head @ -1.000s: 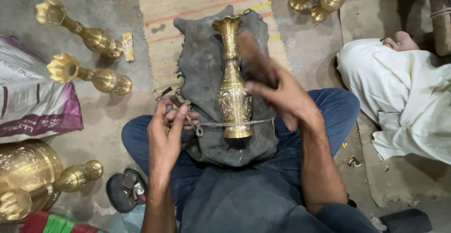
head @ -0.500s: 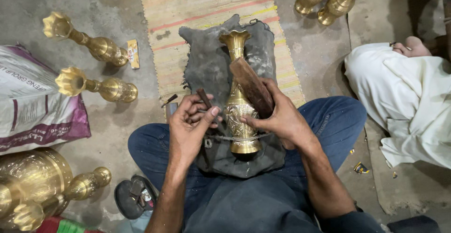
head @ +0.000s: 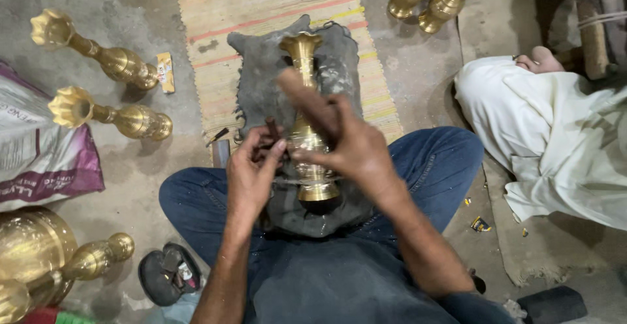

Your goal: The person sits cross-legged on the floor with a brass vase lashed to a sandbag on their lap. They hold a punch against the vase's engraved surface and strike it with a wooden mallet, repositioning the punch to work around the pattern, then rotate the vase to continue hammering other areas.

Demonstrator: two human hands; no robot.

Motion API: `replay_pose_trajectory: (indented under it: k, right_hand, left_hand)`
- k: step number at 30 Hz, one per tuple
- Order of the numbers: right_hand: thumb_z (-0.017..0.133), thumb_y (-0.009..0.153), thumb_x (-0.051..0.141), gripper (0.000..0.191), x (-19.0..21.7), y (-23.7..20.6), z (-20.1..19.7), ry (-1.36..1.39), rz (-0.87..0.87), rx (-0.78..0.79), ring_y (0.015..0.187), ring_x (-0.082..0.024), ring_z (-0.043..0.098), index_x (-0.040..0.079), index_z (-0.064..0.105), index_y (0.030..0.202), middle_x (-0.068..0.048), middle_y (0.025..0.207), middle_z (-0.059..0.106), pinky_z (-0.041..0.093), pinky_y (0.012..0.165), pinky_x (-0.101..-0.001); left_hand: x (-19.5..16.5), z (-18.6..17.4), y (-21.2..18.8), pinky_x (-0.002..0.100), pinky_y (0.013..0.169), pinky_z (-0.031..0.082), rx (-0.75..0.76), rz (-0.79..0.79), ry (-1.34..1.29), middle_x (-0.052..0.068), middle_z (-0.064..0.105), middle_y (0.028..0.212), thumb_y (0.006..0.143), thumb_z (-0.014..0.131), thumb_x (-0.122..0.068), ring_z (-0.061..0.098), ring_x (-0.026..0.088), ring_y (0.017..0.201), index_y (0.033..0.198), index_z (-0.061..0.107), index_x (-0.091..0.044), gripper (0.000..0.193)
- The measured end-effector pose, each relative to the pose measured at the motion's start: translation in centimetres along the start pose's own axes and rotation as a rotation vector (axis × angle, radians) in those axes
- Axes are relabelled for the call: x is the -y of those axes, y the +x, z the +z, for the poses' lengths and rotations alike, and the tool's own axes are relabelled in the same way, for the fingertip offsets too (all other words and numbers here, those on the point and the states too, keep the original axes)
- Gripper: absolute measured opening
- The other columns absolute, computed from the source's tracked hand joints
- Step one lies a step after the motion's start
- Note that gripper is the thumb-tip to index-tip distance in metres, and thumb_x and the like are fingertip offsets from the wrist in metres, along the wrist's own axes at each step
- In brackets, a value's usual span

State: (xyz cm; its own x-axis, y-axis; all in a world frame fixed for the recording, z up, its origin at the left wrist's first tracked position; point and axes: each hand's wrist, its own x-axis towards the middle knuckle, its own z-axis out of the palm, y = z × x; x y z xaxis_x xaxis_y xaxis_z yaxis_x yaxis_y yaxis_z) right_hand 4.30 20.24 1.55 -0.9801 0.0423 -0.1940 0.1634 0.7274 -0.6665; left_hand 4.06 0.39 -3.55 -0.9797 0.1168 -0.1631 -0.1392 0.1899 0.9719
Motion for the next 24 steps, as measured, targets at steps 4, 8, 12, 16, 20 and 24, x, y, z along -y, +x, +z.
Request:
replay_pose_trajectory:
  k: [4, 8, 12, 16, 20, 24]
  right_hand:
    - [0.09, 0.068, 0.056, 0.105, 0.5, -0.2, 0.9, -0.14, -0.179, -0.093, 0.091, -0.039, 0.074, 0.002, 0.042, 0.143, -0.025, 0.119, 0.07, 0.058, 0.072, -0.0492]
    - [0.079, 0.098, 0.028, 0.065, -4.0, 0.2, -0.6, 0.578, -0.412, -0.034, 0.11, -0.03, 0.066, -0.003, 0.045, 0.145, -0.019, 0.126, 0.065, 0.057, 0.085, -0.044]
    - [0.072, 0.097, 0.021, 0.046, -7.7, -0.3, -1.3, 0.785, 0.032, -0.103, 0.062, -0.01, 0.059, 0.001, 0.054, 0.135, -0.008, 0.104, 0.073, 0.049, 0.047, -0.0282]
    - [0.074, 0.096, 0.017, 0.04, -8.2, -0.7, -1.4, 0.782, 0.035, -0.132, 0.055, -0.008, 0.056, 0.001, 0.059, 0.13, -0.005, 0.091, 0.068, 0.047, 0.046, -0.0254]
    - [0.073, 0.095, 0.018, 0.036, -6.9, -0.6, -1.4, 0.772, 0.044, -0.123, 0.053, -0.007, 0.055, 0.002, 0.058, 0.123, -0.001, 0.09, 0.071, 0.047, 0.045, -0.0248]
    - [0.074, 0.095, 0.018, 0.035, -5.8, -0.7, -1.1, 0.758, 0.037, -0.111, 0.054, -0.007, 0.056, 0.002, 0.06, 0.123, -0.001, 0.081, 0.062, 0.047, 0.045, -0.0249]
  left_hand:
    - [1.7, -0.3, 0.9, 0.025, 0.07, 0.059, 0.058, -0.034, -0.177, 0.003, 0.074, 0.102, 0.1, 0.068, -0.011, 0.07, 0.008, 0.086, 0.124, 0.066, -0.004, 0.025]
    - [2.1, -0.3, 0.1, 0.024, 0.069, 0.06, -0.004, -0.017, -0.184, 0.002, 0.074, 0.102, 0.097, 0.071, -0.011, 0.069, 0.008, 0.085, 0.124, 0.068, -0.004, 0.028]
    - [1.2, -1.1, -0.4, 0.023, 0.068, 0.059, -0.02, -0.011, -0.179, 0.001, 0.073, 0.104, 0.096, 0.072, -0.012, 0.071, 0.009, 0.083, 0.123, 0.068, -0.004, 0.028]
    - [-0.2, -1.7, -0.2, 0.024, 0.067, 0.059, 0.01, -0.039, -0.205, 0.004, 0.074, 0.103, 0.096, 0.073, -0.011, 0.073, 0.011, 0.082, 0.123, 0.068, -0.003, 0.029]
    - [-1.6, -1.8, 0.7, 0.024, 0.066, 0.061, 0.059, -0.008, -0.258, 0.005, 0.075, 0.102, 0.095, 0.072, -0.01, 0.075, 0.013, 0.082, 0.124, 0.066, -0.003, 0.03]
    - [-2.8, -1.6, 1.5, 0.024, 0.067, 0.061, 0.098, -0.022, -0.3, 0.004, 0.074, 0.103, 0.093, 0.073, -0.009, 0.076, 0.013, 0.082, 0.125, 0.064, -0.003, 0.033]
